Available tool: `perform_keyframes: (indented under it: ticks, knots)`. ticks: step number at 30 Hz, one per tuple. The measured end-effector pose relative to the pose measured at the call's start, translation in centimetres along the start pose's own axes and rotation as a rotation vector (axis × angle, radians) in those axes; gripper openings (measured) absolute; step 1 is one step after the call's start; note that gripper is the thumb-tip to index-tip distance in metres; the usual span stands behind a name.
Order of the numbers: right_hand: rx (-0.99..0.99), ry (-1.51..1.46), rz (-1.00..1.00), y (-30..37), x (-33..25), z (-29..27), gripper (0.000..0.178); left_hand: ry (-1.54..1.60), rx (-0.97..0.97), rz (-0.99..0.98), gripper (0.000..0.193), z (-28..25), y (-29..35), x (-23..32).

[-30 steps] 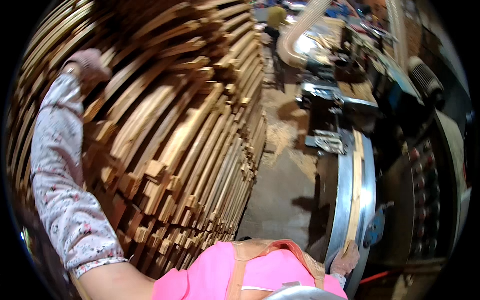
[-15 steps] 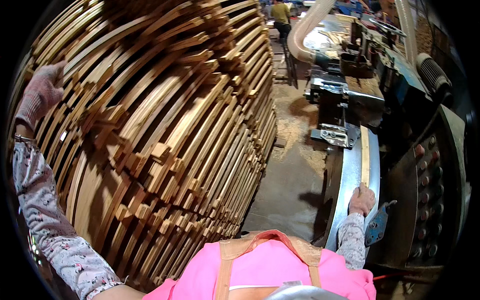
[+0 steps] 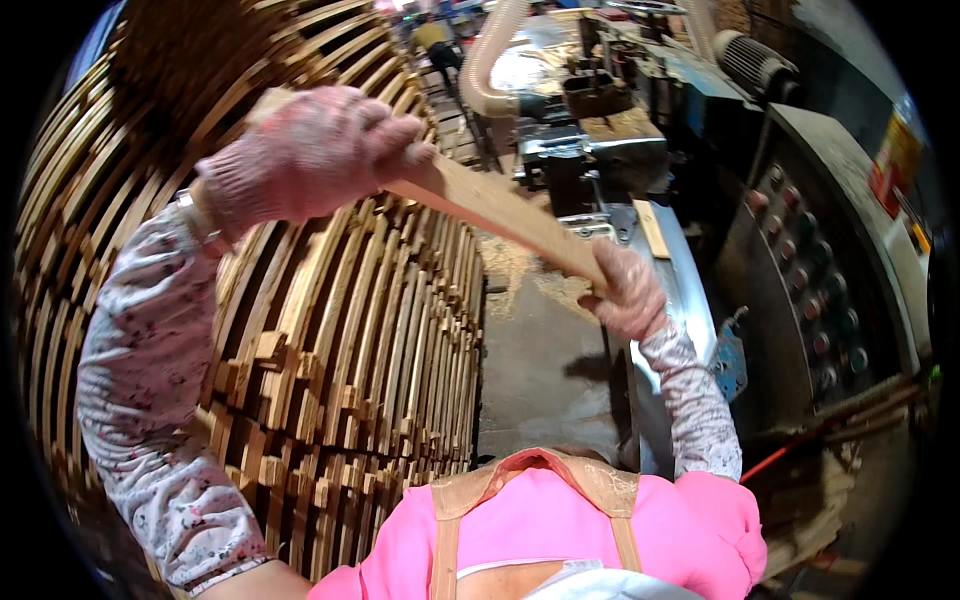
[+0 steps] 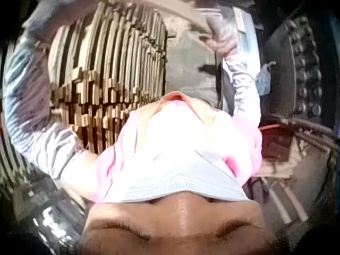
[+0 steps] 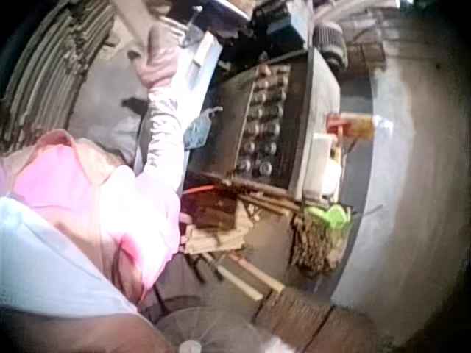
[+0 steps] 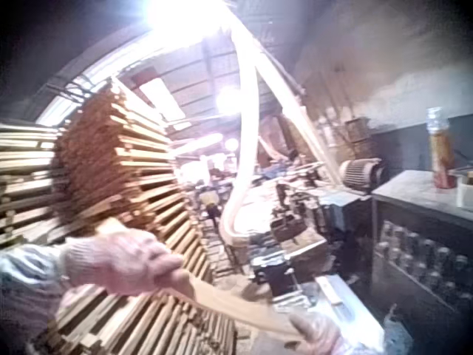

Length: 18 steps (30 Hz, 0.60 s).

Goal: The person repeatedly picks up curved wooden slats from a large stack and feeds them into a woodworking machine. They guide the wood through the machine with both hands and then place the processed pieces onto a separate pile.

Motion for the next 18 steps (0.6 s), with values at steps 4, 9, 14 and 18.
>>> perform_keyframes:
  ticks: [4, 9, 14, 18]
  knots:
    - [0.157, 0.082, 0.316, 13.4, -1.8, 1.8, 0.076, -0.064, 0.117, 0.165, 0.070, 1.7, -6.6, 1.8]
    - [0.073, 0.468, 0.966, 30.2, -6.2, 0.2, 0.076, -0.026, 0.063, -0.220, 0.076, 2.1, -8.5, -6.1]
    - [-0.108, 0.698, 1.271, 28.0, -3.3, 0.9, 0.067, -0.036, -0.006, -0.395, 0.065, 2.3, 2.7, -17.7]
    - [0.190, 0.911, 0.929, 20.0, 9.6, 4.9, 0.059, 0.317, -0.146, -0.786, 0.063, 2.1, 13.3, -21.0]
Point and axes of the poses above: each hand's wrist, its own y-axis away from the middle knuckle, its own z-axis out of the palm, x = y × z, the point moved 3 cm from there along -y, towards the middle knuckle, and after that the axes turned 1 degree about z, right-handed, at the moved point
